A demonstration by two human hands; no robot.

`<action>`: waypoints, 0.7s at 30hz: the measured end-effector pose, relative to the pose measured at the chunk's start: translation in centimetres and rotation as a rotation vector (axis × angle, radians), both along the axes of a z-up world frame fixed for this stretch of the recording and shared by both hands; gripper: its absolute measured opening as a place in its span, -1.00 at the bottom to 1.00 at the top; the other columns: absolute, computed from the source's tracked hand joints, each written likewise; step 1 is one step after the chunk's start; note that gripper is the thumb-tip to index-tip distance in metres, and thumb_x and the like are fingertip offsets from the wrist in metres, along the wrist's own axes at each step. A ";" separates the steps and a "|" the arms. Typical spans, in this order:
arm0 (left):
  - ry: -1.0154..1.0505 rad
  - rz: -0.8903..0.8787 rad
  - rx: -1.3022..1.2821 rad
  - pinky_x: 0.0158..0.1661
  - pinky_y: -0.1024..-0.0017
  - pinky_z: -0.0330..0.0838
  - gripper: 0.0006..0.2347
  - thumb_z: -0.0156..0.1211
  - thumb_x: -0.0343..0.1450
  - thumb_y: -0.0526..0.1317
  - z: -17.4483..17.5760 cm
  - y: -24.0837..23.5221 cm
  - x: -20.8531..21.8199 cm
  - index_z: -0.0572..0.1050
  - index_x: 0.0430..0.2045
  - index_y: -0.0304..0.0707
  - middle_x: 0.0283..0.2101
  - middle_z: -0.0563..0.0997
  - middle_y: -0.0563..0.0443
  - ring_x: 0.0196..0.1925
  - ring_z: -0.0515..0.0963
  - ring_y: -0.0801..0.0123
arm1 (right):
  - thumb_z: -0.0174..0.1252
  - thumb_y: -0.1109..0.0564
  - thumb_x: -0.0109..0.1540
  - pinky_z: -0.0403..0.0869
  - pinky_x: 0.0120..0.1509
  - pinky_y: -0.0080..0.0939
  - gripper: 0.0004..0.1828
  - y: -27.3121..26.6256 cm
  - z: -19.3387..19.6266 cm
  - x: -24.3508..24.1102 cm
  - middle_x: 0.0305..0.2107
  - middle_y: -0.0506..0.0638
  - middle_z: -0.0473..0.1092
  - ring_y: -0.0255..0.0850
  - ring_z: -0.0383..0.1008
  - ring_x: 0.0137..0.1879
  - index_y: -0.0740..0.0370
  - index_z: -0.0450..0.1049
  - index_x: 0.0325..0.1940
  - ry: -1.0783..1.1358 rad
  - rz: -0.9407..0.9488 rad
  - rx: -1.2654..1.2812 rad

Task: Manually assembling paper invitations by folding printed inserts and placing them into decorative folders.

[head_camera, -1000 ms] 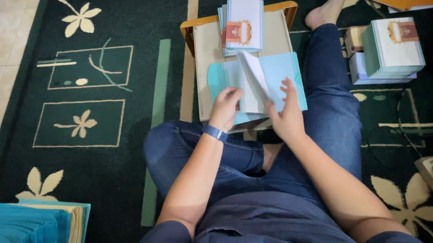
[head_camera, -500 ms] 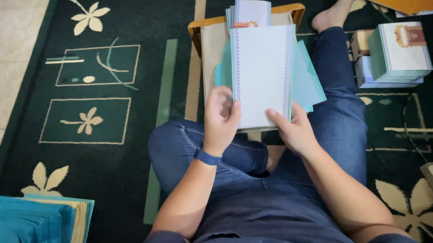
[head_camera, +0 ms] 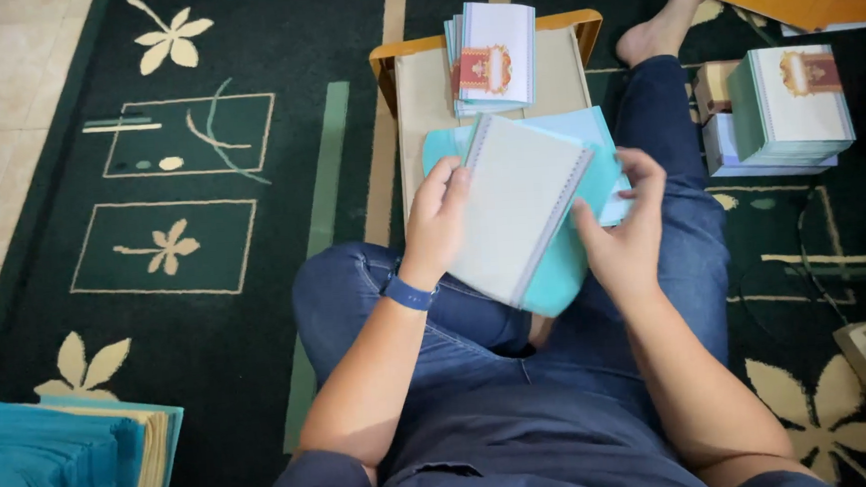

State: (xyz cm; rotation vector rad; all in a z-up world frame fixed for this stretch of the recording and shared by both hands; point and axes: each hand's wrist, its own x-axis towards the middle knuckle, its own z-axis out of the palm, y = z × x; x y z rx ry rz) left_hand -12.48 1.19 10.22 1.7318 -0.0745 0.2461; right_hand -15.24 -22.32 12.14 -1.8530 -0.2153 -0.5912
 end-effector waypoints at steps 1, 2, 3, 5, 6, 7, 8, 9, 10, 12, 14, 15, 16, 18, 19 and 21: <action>0.004 -0.001 -0.001 0.03 0.25 0.51 -0.80 0.01 0.60 -0.11 -0.7 -0.4 0.0 0.54 -0.10 -0.16 -0.23 0.64 0.03 -0.08 0.57 0.53 | 0.30 0.40 0.16 0.22 0.25 -0.11 -0.33 0.1 -1.4 0.4 0.18 0.25 0.26 0.04 0.28 0.26 0.29 0.17 0.28 0.004 -0.001 -0.001; 0.051 0.019 -0.123 0.07 0.26 0.48 -0.79 -0.04 0.62 -0.13 -1.5 -0.7 0.0 0.54 -0.10 -0.19 -0.21 0.62 0.08 -0.07 0.52 0.53 | 0.26 0.42 0.20 0.37 0.17 -0.27 -0.30 0.3 -2.7 0.8 0.11 0.07 0.25 -0.15 0.39 0.17 0.18 0.09 0.32 0.119 0.110 0.343; 0.096 0.042 -0.243 0.11 0.27 0.44 -0.76 -0.10 0.64 -0.14 -2.2 -0.9 0.0 0.55 -0.10 -0.22 -0.18 0.60 0.13 -0.06 0.46 0.52 | 0.22 0.45 0.24 0.51 0.08 -0.42 -0.25 0.5 -4.1 1.3 0.04 -0.11 0.24 -0.35 0.49 0.07 0.07 0.01 0.36 0.234 0.223 0.689; 0.131 0.100 -0.268 0.14 0.22 0.41 -0.75 -0.09 0.64 -0.12 -0.3 -1.3 -0.9 0.52 -0.03 -0.27 -0.13 0.58 0.09 -0.02 0.45 0.49 | 0.25 0.44 0.23 0.54 -0.01 -0.43 -0.29 1.1 -2.7 0.5 -0.02 -0.13 0.28 -0.36 0.51 0.02 0.03 0.05 0.28 0.273 0.254 0.724; 0.163 0.157 -0.295 0.18 0.17 0.38 -0.72 -0.08 0.64 -0.11 0.7 -1.5 -1.2 0.48 0.04 -0.32 -0.09 0.56 0.04 0.02 0.43 0.46 | 0.28 0.43 0.21 0.57 -0.10 -0.45 -0.33 1.4 -2.0 0.2 -0.07 -0.15 0.31 -0.38 0.53 -0.04 0.00 0.09 0.20 0.310 0.285 0.756; 0.163 0.155 -0.292 0.18 0.17 0.38 -0.72 -0.08 0.64 -0.11 0.9 -1.8 -1.3 0.48 0.04 -0.32 -0.09 0.56 0.04 0.02 0.43 0.46 | 0.28 0.43 0.21 0.57 -0.10 -0.45 -0.33 0.7 -3.7 0.7 -0.07 -0.15 0.31 -0.38 0.53 -0.04 0.00 0.09 0.20 0.309 0.283 0.759; 0.165 0.158 -0.327 0.23 0.15 0.34 -0.71 -0.06 0.63 -0.11 1.1 -2.0 -1.5 0.47 0.07 -0.33 -0.05 0.55 0.03 0.05 0.42 0.45 | 0.18 0.43 0.24 0.43 -0.11 -0.45 -0.49 0.0 -5.5 1.1 -0.01 -0.11 0.32 -0.41 0.43 -0.03 0.01 0.05 -0.02 0.254 0.235 0.573; 0.169 0.161 -0.363 0.27 0.13 0.31 -0.71 -0.05 0.63 -0.11 1.3 -2.3 -1.6 0.46 0.10 -0.34 -0.01 0.53 0.02 0.09 0.40 0.44 | 0.08 0.43 0.27 0.29 -0.13 -0.45 -0.58 -0.7 -7.3 1.5 0.05 -0.06 0.33 -0.45 0.32 -0.02 0.02 0.01 -0.24 0.201 0.186 0.386; 0.171 0.161 -0.362 0.27 0.13 0.31 -0.71 -0.05 0.63 -0.11 0.5 -2.5 -1.3 0.46 0.10 -0.34 -0.01 0.53 0.02 0.09 0.40 0.44 | 0.08 0.43 0.27 0.29 -0.13 -0.45 -0.58 0.1 -5.6 0.9 0.05 -0.06 0.33 -0.45 0.32 -0.02 0.02 0.01 -0.24 0.203 0.185 0.387; 0.138 0.194 -0.371 0.31 0.23 0.25 -0.69 -0.01 0.62 -0.14 -1.1 -3.0 -0.9 0.44 0.14 -0.40 0.06 0.49 -0.04 0.17 0.32 0.47 | -0.08 0.45 0.28 0.27 0.32 0.11 -0.68 1.8 -2.2 -0.4 0.31 0.44 0.21 0.23 0.27 0.39 0.17 0.00 -0.37 -0.032 0.242 0.183; 0.161 0.213 -0.412 0.35 0.21 0.21 -0.64 0.01 0.61 -0.13 0.3 -4.1 -1.5 0.39 0.21 -0.44 0.13 0.47 -0.08 0.21 0.34 0.42 | 0.04 0.34 0.30 0.27 0.10 -0.14 -0.71 0.2 -7.5 1.3 0.08 0.21 0.26 -0.03 0.33 0.15 0.14 0.04 -0.27 0.039 0.366 0.393; 0.183 0.230 -0.453 0.39 0.20 0.16 -0.59 0.02 0.60 -0.13 1.0 -4.7 -1.7 0.33 0.28 -0.47 0.19 0.46 -0.11 0.25 0.36 0.37 | 0.15 0.24 0.32 0.27 -0.13 -0.39 -0.68 -0.6 -10.2 2.2 -0.16 -0.01 0.31 -0.28 0.39 -0.08 0.12 0.08 -0.17 0.110 0.489 0.603; 0.182 0.230 -0.454 0.39 0.20 0.16 -0.59 0.02 0.60 -0.13 0.3 -4.7 -1.5 0.33 0.28 -0.47 0.19 0.46 -0.11 0.25 0.36 0.37 | 0.15 0.24 0.32 0.27 -0.13 -0.39 -0.68 0.3 -8.0 1.4 -0.16 -0.01 0.31 -0.28 0.39 -0.08 0.12 0.08 -0.17 0.109 0.490 0.602; 0.205 0.222 -0.453 0.39 0.17 0.16 -0.57 -0.01 0.61 -0.11 -1.2 -4.7 -1.1 0.29 0.32 -0.46 0.24 0.41 -0.12 0.28 0.33 0.37 | 0.02 -0.23 0.37 0.34 -0.17 -0.37 -0.57 2.2 -3.5 -0.1 0.19 0.21 0.34 -0.32 0.40 -0.07 0.00 -0.01 0.00 0.079 0.764 0.914; 0.208 0.225 -0.454 0.39 0.17 0.16 -0.57 -0.01 0.61 -0.11 -1.4 -4.8 -1.1 0.29 0.32 -0.46 0.24 0.41 -0.12 0.28 0.33 0.37 | 0.02 -0.23 0.37 0.34 -0.17 -0.37 -0.57 1.9 -4.0 0.2 0.19 0.21 0.34 -0.32 0.40 -0.07 0.00 -0.01 0.00 0.084 0.764 0.915; 0.232 0.212 -0.489 0.42 0.15 0.12 -0.52 -0.02 0.62 -0.09 -1.8 -4.9 -0.7 0.19 0.38 -0.46 0.30 0.38 -0.19 0.35 0.31 0.32 | -0.23 -0.17 0.48 0.36 -0.25 -0.45 -0.64 1.4 -5.0 1.2 0.43 0.18 0.13 -0.37 0.41 -0.09 0.11 0.19 -0.20 0.174 0.750 0.719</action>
